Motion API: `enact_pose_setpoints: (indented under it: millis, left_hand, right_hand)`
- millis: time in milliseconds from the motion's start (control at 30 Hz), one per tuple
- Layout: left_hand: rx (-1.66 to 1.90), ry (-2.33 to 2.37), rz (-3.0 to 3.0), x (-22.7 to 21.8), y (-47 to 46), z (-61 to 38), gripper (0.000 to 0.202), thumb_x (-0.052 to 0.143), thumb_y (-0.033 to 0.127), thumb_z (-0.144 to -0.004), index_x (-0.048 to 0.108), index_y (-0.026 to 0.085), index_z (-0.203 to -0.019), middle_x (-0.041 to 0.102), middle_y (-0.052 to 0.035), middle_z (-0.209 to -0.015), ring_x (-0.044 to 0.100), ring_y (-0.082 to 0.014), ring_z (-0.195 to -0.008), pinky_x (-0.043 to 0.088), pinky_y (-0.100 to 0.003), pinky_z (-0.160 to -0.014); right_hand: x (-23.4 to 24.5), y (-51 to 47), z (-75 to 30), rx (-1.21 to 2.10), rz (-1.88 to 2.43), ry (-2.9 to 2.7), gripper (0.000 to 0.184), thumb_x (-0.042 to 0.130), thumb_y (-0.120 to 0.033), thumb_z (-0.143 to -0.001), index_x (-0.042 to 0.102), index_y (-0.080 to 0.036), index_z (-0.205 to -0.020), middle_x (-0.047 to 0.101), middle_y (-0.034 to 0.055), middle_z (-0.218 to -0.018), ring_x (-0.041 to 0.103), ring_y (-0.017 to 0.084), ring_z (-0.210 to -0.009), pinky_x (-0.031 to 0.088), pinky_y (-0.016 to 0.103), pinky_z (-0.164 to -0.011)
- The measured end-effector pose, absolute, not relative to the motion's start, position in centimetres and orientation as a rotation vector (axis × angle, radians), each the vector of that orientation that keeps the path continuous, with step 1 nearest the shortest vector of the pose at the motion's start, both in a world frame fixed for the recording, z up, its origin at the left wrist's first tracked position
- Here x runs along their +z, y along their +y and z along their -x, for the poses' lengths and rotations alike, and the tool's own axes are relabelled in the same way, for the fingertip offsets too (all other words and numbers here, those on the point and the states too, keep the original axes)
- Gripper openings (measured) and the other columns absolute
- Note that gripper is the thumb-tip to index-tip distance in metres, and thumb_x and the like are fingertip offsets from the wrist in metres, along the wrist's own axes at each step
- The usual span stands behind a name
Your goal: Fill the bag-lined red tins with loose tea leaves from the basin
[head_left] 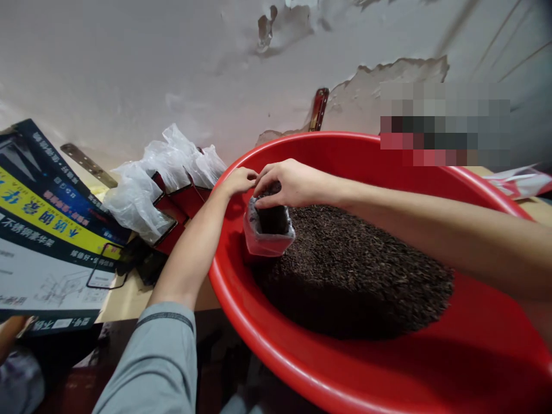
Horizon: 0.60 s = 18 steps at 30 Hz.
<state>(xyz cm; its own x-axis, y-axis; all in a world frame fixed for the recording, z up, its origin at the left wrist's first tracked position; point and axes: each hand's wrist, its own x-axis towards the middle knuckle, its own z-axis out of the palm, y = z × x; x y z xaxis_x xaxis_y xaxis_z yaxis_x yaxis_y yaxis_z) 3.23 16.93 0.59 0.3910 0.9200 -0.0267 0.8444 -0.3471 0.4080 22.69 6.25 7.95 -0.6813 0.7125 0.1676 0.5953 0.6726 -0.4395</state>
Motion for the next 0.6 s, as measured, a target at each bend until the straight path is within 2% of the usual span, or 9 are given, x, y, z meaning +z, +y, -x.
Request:
enact_pose_setpoints:
  millis: [100, 167, 233, 300, 367, 467, 600]
  left_hand:
    - [0.342, 1.505, -2.237, 0.4, 17.0, -3.2, 0.031, 0.065, 0.023, -0.088, 0.080, 0.019, -0.115, 0.082, -0.0036, -0.104, 0.073, -0.0167, -0.086, 0.056, -0.024, -0.080]
    - [0.376, 1.510, -2.210, 0.3, 17.2, -3.2, 0.032, 0.067, 0.023, -0.089, 0.079, 0.020, -0.119, 0.081, -0.0045, -0.111, 0.074, -0.0159, -0.091, 0.055, -0.023, -0.087]
    - [0.387, 1.503, -2.202, 0.2, 17.4, -3.2, 0.032, 0.069, 0.022, -0.089, 0.080, 0.020, -0.119, 0.081, -0.0052, -0.114, 0.074, -0.0165, -0.097, 0.054, -0.024, -0.094]
    - [0.381, 1.481, -2.207, 0.4, 17.6, -3.4, 0.032, 0.070, 0.022, -0.089, 0.079, 0.020, -0.119, 0.080, -0.0060, -0.118, 0.074, -0.0177, -0.104, 0.053, -0.026, -0.099]
    - [0.369, 1.459, -2.228, 0.6, 17.6, -3.5, 0.033, 0.069, 0.021, -0.090, 0.078, 0.019, -0.121, 0.079, -0.0069, -0.123, 0.073, -0.0189, -0.110, 0.052, -0.028, -0.103]
    - [0.338, 1.437, -2.268, 0.7, 17.5, -3.8, 0.034, 0.069, 0.022, -0.091, 0.077, 0.019, -0.124, 0.077, -0.0068, -0.127, 0.071, -0.0204, -0.116, 0.049, -0.030, -0.108]
    - [0.244, 1.440, -2.312, 0.7, 17.3, -4.3, 0.033, 0.070, 0.025, -0.091, 0.077, 0.021, -0.124, 0.077, -0.0053, -0.128, 0.070, -0.0213, -0.119, 0.048, -0.032, -0.111]
  right_hand:
    - [7.0, 7.0, -26.2, 0.512, 1.161, -2.577, 0.046, 0.071, -0.047, -0.091, 0.075, -0.021, -0.129, 0.073, 0.0092, -0.128, 0.068, 0.025, -0.116, 0.052, 0.041, -0.105]
    - [5.2, 7.2, -29.6, 0.486, 1.358, -2.680, 0.064, 0.075, -0.052, -0.086, 0.067, -0.022, -0.142, 0.069, 0.0123, -0.138, 0.067, 0.029, -0.122, 0.053, 0.045, -0.106]
    - [2.5, 6.5, -33.2, 0.588, 1.575, -2.928, 0.093, 0.088, -0.053, -0.069, 0.058, -0.021, -0.151, 0.063, 0.0179, -0.145, 0.067, 0.035, -0.124, 0.055, 0.048, -0.102]
    - [-0.5, 4.7, -36.1, 0.753, 1.700, -3.157, 0.127, 0.100, -0.047, -0.046, 0.046, -0.029, -0.160, 0.047, 0.0217, -0.160, 0.063, 0.041, -0.131, 0.056, 0.051, -0.101]
    - [-3.1, 2.3, -37.8, 0.748, 1.750, -3.239, 0.151, 0.104, -0.039, -0.035, 0.030, -0.032, -0.166, 0.030, 0.0272, -0.168, 0.046, 0.049, -0.145, 0.053, 0.060, -0.102]
    - [-5.5, -0.9, -38.2, 0.491, 1.749, -3.207, 0.160, 0.104, -0.036, -0.034, 0.017, -0.036, -0.169, 0.019, 0.0301, -0.171, 0.026, 0.058, -0.152, 0.048, 0.076, -0.096]
    - [-5.8, -2.7, -37.7, 0.297, 1.640, -3.220, 0.154, 0.103, -0.035, -0.038, 0.021, -0.031, -0.169, 0.026, 0.0317, -0.167, 0.034, 0.061, -0.146, 0.049, 0.077, -0.093]
